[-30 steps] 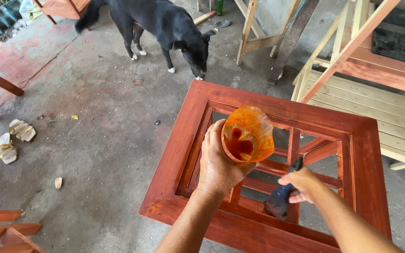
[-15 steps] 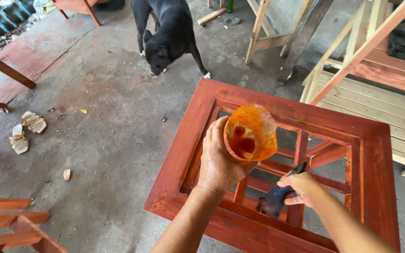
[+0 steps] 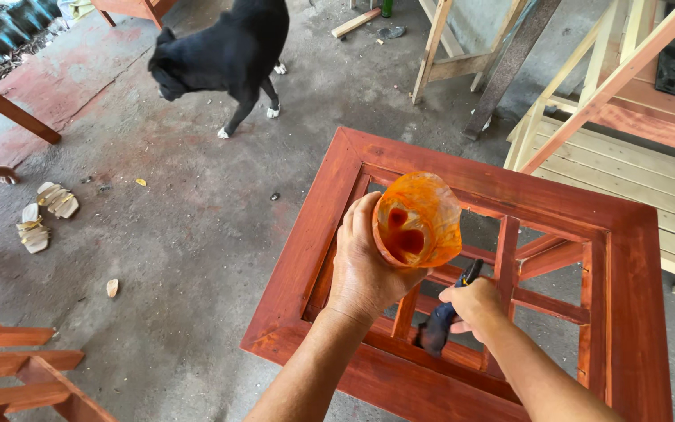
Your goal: The person applies reddish-orange wood stain to a wooden table frame using a brush, holding a cut plastic bottle of stain in one hand. They brush the lower rails, legs, and frame edges, working around the table to coat the wood surfaces.
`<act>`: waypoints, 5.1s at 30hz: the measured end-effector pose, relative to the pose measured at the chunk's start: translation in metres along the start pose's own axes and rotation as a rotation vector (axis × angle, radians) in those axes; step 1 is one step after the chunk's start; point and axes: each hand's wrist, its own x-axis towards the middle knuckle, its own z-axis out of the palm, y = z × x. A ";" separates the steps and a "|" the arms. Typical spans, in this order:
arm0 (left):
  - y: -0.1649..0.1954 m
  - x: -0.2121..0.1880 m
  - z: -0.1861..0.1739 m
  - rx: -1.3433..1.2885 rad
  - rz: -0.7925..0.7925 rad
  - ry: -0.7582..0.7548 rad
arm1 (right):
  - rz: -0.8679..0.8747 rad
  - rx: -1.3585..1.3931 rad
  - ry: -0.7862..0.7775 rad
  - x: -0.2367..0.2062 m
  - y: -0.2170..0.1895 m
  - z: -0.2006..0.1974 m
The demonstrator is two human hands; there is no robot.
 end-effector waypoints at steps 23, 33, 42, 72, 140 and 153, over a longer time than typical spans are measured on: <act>-0.008 -0.006 0.004 0.000 0.019 -0.031 | -0.769 -0.193 -0.024 -0.020 0.004 -0.030; -0.019 -0.010 -0.001 0.035 -0.010 -0.037 | -1.064 -1.126 0.048 -0.041 0.021 -0.034; -0.006 -0.011 0.015 -0.006 -0.032 -0.078 | -0.821 -1.372 -0.055 -0.053 0.028 -0.001; 0.024 -0.025 0.053 -0.020 -0.015 -0.155 | -0.356 -0.763 -0.263 -0.073 -0.004 -0.099; 0.077 -0.047 0.139 -0.048 0.005 -0.301 | -0.059 -0.190 -0.408 -0.019 0.085 -0.203; 0.086 -0.045 0.122 -0.064 0.060 -0.188 | -0.082 -0.786 -0.160 -0.036 0.057 -0.202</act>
